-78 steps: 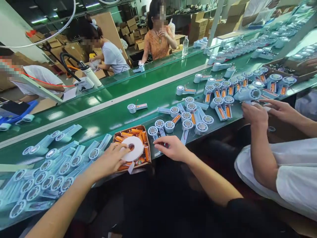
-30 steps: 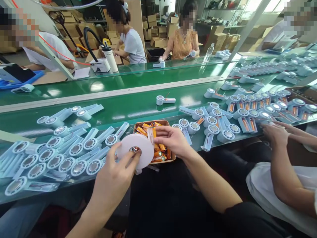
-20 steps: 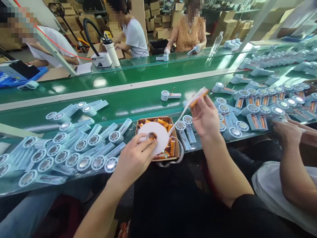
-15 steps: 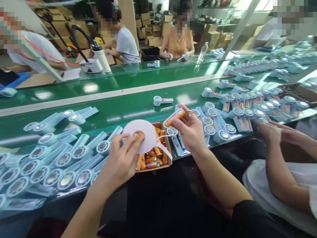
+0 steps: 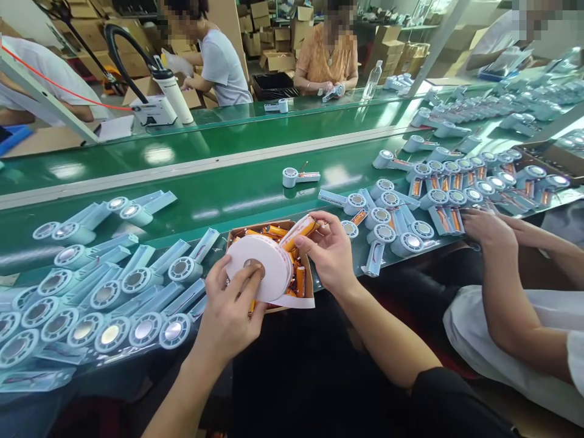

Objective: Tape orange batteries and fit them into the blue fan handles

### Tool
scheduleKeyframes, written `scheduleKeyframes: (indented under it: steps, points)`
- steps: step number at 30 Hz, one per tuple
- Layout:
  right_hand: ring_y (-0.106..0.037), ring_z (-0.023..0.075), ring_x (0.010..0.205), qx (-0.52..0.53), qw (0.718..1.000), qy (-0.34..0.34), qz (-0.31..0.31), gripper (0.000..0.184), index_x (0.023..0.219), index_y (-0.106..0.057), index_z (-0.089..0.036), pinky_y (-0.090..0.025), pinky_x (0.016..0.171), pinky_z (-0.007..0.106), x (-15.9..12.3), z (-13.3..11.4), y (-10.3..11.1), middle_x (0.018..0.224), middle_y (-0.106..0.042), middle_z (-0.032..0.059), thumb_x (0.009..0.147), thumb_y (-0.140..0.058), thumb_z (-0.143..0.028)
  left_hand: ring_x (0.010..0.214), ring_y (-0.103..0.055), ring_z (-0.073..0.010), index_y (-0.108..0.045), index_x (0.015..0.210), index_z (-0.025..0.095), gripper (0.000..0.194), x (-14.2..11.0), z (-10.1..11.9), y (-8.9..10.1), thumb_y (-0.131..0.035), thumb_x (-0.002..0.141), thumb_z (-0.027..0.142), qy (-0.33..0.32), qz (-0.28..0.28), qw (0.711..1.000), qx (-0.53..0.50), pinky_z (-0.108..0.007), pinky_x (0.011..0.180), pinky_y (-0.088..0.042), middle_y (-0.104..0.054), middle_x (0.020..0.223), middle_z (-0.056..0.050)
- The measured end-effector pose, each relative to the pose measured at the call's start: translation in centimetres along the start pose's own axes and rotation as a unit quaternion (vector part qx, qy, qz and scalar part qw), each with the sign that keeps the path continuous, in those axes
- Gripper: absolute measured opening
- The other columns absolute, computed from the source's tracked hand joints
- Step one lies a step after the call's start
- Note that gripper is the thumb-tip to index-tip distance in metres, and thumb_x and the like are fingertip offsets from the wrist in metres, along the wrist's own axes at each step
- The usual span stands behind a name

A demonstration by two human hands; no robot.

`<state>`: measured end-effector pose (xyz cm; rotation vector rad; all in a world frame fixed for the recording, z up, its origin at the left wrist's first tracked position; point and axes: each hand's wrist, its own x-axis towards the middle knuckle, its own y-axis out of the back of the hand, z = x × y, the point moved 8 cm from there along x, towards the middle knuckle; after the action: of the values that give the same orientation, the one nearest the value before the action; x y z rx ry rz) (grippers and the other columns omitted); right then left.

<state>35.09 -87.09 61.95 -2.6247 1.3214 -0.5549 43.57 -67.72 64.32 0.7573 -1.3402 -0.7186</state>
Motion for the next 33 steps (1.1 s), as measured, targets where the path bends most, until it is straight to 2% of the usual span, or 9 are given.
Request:
scheduleKeyframes:
  steps: [4,9,15,17,20,24,28,30,33]
  points:
    - [-0.073,0.0204,0.092,-0.003,1.000,0.001,0.023,0.057,0.117,-0.060,-0.030,-0.065,0.087,0.038,-1.0,0.1,-0.1,0.106,-0.074,0.0028,0.077,-0.092,-0.054,0.138,-0.047,-0.0469,-0.058,0.142,0.013,0.053,-0.1,1.1,0.3,-0.067,0.090,0.018,0.011,0.006,1.000,0.002,-0.069,0.112,-0.047,-0.068,0.123,-0.019]
    - [-0.071,0.0205,0.095,-0.008,0.989,0.077,0.127,0.053,0.119,-0.060,-0.031,-0.063,0.089,0.037,-1.2,-1.6,2.3,0.106,-0.070,0.0031,0.080,-0.090,-0.051,0.125,-0.053,-0.0453,-0.062,0.131,0.014,0.040,-0.4,0.3,0.7,-0.068,0.094,0.027,0.049,0.005,0.998,0.039,-0.065,0.101,-0.054,-0.069,0.112,-0.018]
    - [-0.072,0.0185,0.091,-0.020,0.991,0.104,0.078,0.047,0.117,-0.063,-0.030,-0.065,0.083,0.035,-2.4,-1.7,0.4,0.104,-0.071,0.0012,0.081,-0.091,-0.045,0.129,-0.051,-0.0453,-0.071,0.125,0.012,0.037,0.1,2.2,1.3,-0.072,0.089,0.020,0.022,0.000,0.999,0.034,-0.054,0.091,-0.060,-0.073,0.108,-0.018]
    - [-0.072,0.0188,0.092,-0.019,0.990,0.113,0.078,0.047,0.118,-0.065,-0.030,-0.066,0.082,0.035,-1.0,-2.1,1.1,0.104,-0.071,0.0017,0.082,-0.091,-0.045,0.131,-0.053,-0.0422,-0.073,0.127,0.012,0.039,-0.1,3.9,0.9,-0.070,0.088,0.013,-0.017,-0.016,1.000,0.016,-0.052,0.098,-0.060,-0.075,0.109,-0.015]
    - [-0.074,0.0199,0.098,-0.016,0.976,0.168,0.135,0.049,0.117,-0.065,-0.031,-0.067,0.087,0.038,3.4,-4.3,4.8,0.106,-0.068,0.0009,0.079,-0.093,-0.048,0.137,-0.057,-0.0380,-0.072,0.135,0.016,0.048,-0.4,4.4,-0.8,-0.070,0.087,0.012,-0.071,-0.098,0.992,-0.032,-0.052,0.113,-0.056,-0.078,0.119,-0.013]
    - [-0.075,0.0185,0.095,-0.023,0.972,0.180,0.151,0.049,0.118,-0.066,-0.032,-0.069,0.085,0.039,7.1,-5.8,8.5,0.106,-0.068,-0.0002,0.080,-0.091,-0.050,0.143,-0.058,-0.0355,-0.071,0.140,0.021,0.054,0.3,-3.5,-2.4,-0.076,0.091,0.045,0.030,-0.228,0.967,-0.108,-0.050,0.116,-0.055,-0.076,0.136,-0.011]
    - [-0.075,0.0212,0.086,-0.059,0.976,0.143,0.155,0.054,0.109,-0.074,-0.028,-0.068,0.074,0.039,3.1,-4.7,11.3,0.097,-0.073,0.0024,0.064,-0.102,-0.040,0.130,-0.067,-0.0330,-0.078,0.125,0.022,0.048,-0.2,-14.2,-0.2,-0.049,0.103,0.054,0.228,-0.208,0.951,-0.012,-0.049,0.114,-0.054,-0.078,0.130,-0.012]
    - [-0.075,0.0237,0.082,-0.085,0.966,0.128,0.207,0.054,0.103,-0.078,-0.029,-0.066,0.071,0.042,0.4,-4.2,13.8,0.093,-0.074,0.0056,0.057,-0.104,-0.040,0.128,-0.067,-0.0377,-0.079,0.123,0.021,0.048,-1.2,-16.7,-0.3,-0.055,0.099,0.055,0.270,-0.273,0.919,0.094,-0.053,0.112,-0.054,-0.076,0.133,-0.013]
    - [-0.074,0.0295,0.079,-0.128,0.947,0.108,0.274,0.057,0.094,-0.082,-0.034,-0.064,0.075,0.056,-1.8,-4.1,16.8,0.091,-0.074,0.0079,0.045,-0.108,-0.046,0.127,-0.068,-0.0392,-0.074,0.134,0.023,0.045,-1.7,-17.2,-2.1,-0.059,0.098,0.047,0.248,-0.395,0.866,0.178,-0.052,0.105,-0.057,-0.072,0.140,-0.014]
